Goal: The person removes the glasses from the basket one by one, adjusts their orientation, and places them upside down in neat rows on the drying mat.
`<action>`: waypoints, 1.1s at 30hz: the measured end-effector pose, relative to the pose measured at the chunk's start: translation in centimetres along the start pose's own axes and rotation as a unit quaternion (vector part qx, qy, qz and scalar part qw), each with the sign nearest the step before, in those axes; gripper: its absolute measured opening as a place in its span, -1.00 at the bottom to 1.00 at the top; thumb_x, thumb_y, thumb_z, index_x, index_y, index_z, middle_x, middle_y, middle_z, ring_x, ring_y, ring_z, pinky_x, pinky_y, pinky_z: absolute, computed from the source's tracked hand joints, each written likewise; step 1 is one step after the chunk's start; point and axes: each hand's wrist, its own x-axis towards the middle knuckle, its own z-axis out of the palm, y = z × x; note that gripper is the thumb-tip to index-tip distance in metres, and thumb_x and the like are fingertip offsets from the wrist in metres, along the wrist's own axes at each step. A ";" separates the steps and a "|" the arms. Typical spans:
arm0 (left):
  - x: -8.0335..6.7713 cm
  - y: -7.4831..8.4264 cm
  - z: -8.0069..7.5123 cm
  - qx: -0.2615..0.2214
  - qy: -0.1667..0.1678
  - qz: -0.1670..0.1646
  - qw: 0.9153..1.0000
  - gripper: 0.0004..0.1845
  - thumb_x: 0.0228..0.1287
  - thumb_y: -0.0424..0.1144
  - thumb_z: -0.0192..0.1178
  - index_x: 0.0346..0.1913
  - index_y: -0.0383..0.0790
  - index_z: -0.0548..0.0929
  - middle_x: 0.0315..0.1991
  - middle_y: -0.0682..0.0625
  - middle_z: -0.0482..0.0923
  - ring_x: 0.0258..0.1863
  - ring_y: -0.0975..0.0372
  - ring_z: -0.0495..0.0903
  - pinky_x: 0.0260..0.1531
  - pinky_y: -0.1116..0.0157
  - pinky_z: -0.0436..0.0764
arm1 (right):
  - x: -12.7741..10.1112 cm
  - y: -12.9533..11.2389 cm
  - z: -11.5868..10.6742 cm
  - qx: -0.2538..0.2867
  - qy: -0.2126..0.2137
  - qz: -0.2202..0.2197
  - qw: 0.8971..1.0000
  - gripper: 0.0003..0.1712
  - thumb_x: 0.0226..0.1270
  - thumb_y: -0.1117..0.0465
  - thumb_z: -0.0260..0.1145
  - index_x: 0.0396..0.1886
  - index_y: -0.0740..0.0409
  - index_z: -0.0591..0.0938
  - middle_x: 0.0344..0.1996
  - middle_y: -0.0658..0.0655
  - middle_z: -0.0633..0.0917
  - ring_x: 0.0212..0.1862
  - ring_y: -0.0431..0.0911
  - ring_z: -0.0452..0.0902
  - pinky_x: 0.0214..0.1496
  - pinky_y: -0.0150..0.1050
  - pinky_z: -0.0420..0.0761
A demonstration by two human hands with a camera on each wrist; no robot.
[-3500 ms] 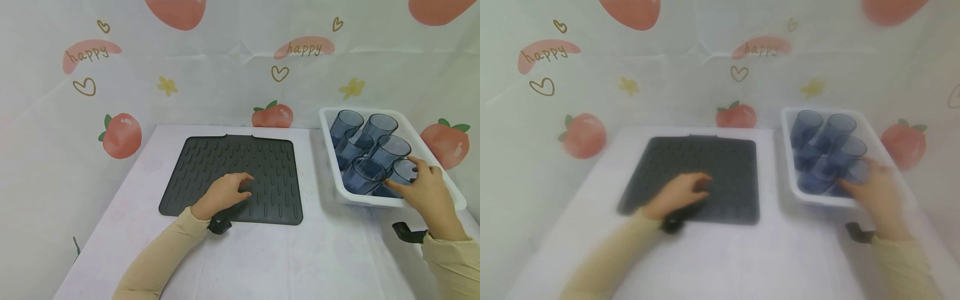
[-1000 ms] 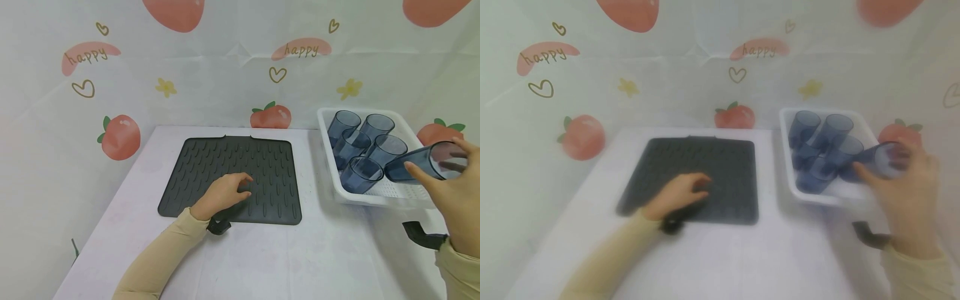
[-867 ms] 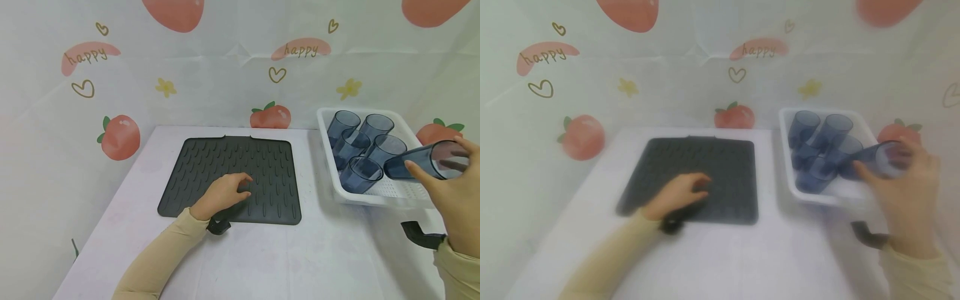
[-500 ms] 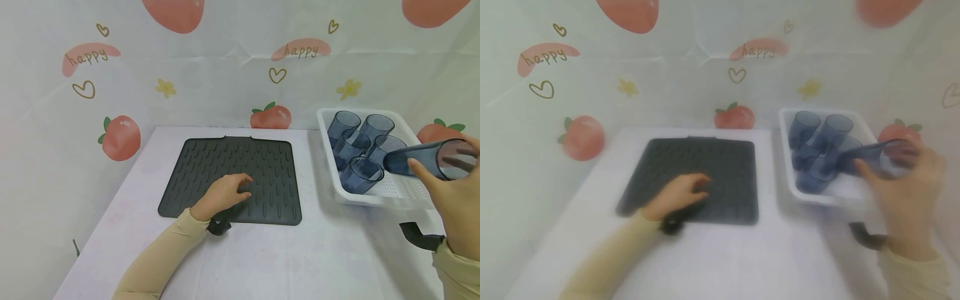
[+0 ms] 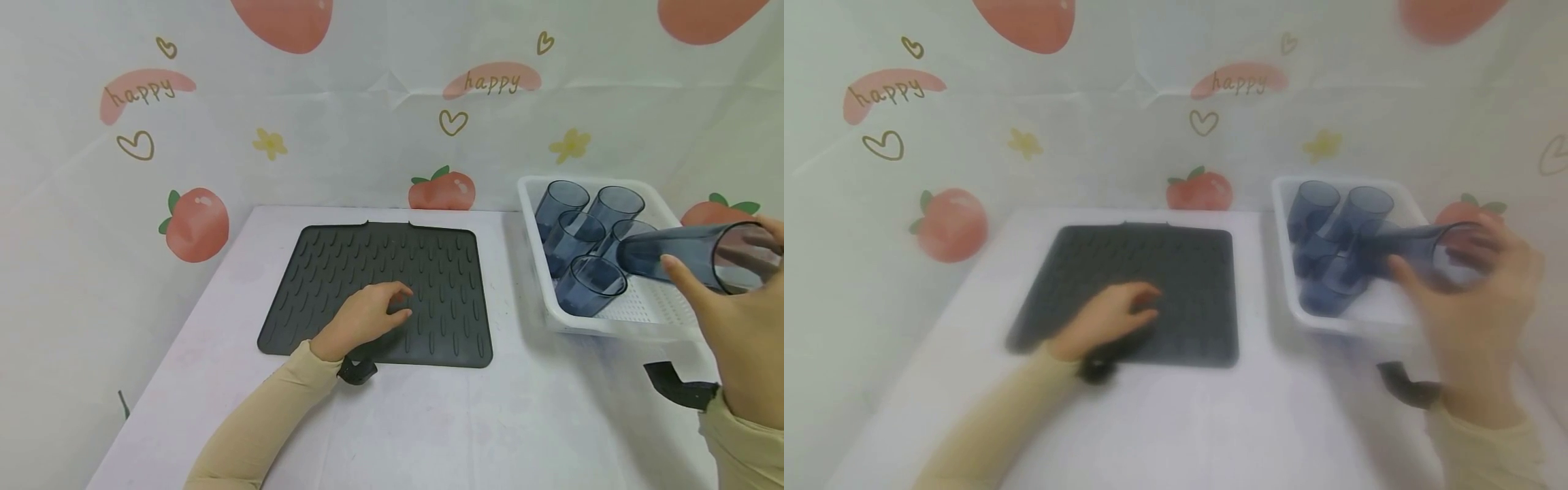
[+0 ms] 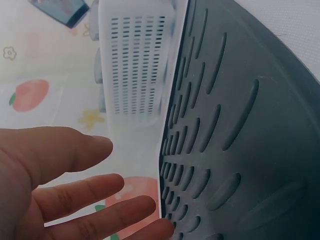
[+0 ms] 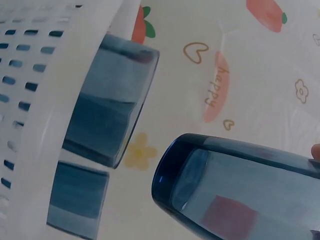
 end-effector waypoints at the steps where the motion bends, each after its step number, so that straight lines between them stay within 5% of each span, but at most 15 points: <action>1: 0.0 0.0 0.0 0.000 0.002 0.000 1.000 -0.61 0.31 -0.10 0.26 0.16 -0.07 0.58 0.04 0.04 0.65 0.02 0.22 0.63 -0.11 0.21 0.64 | 0.0 -0.2 0.0 0.008 -0.001 -0.004 1.000 -0.11 -0.02 0.28 0.55 0.32 -0.24 0.37 -0.02 -0.46 0.40 0.04 -0.48 0.41 0.29 -0.51 0.39; 8: -0.2 0.2 -0.4 -0.018 0.010 0.004 1.000 -0.56 0.27 -0.15 0.29 0.20 -0.09 0.55 0.10 -0.01 0.59 0.04 0.17 0.59 -0.06 0.18 0.63 | -0.3 -1.2 -0.1 0.030 -0.011 -0.035 0.999 -0.07 -0.06 0.35 0.55 0.33 -0.20 0.36 -0.01 -0.42 0.44 0.00 -0.49 0.42 0.26 -0.51 0.41; 18: -0.1 0.0 -0.4 -0.087 0.013 0.010 0.996 -0.44 0.24 -0.19 0.33 0.30 -0.11 0.45 0.18 -0.07 0.48 0.12 0.11 0.56 0.02 0.15 0.61 | -0.9 -2.0 0.4 0.076 -0.026 -0.008 0.997 0.00 -0.13 0.40 0.57 0.35 -0.12 0.35 0.02 -0.35 0.44 -0.02 -0.46 0.46 -0.01 -0.60 0.34; 21: 0.0 -0.2 -0.3 -0.099 0.020 0.018 0.995 -0.43 0.23 -0.20 0.34 0.29 -0.12 0.45 0.17 -0.08 0.49 0.11 0.12 0.55 0.05 0.16 0.59 | -0.9 -2.0 0.5 0.099 -0.026 -0.041 0.994 -0.02 -0.13 0.41 0.56 0.35 -0.04 0.36 0.02 -0.32 0.46 -0.04 -0.45 0.48 0.03 -0.63 0.39; 33: 0.0 -0.3 -0.3 -0.126 0.035 0.031 0.991 -0.47 0.21 -0.23 0.36 0.25 -0.10 0.48 0.14 -0.08 0.54 0.03 0.16 0.55 0.07 0.17 0.56 | -0.5 -2.9 1.6 0.249 -0.014 -0.107 0.962 -0.14 -0.25 0.51 0.54 0.19 0.37 0.43 -0.02 -0.02 0.57 -0.08 -0.20 0.52 0.16 -0.43 0.50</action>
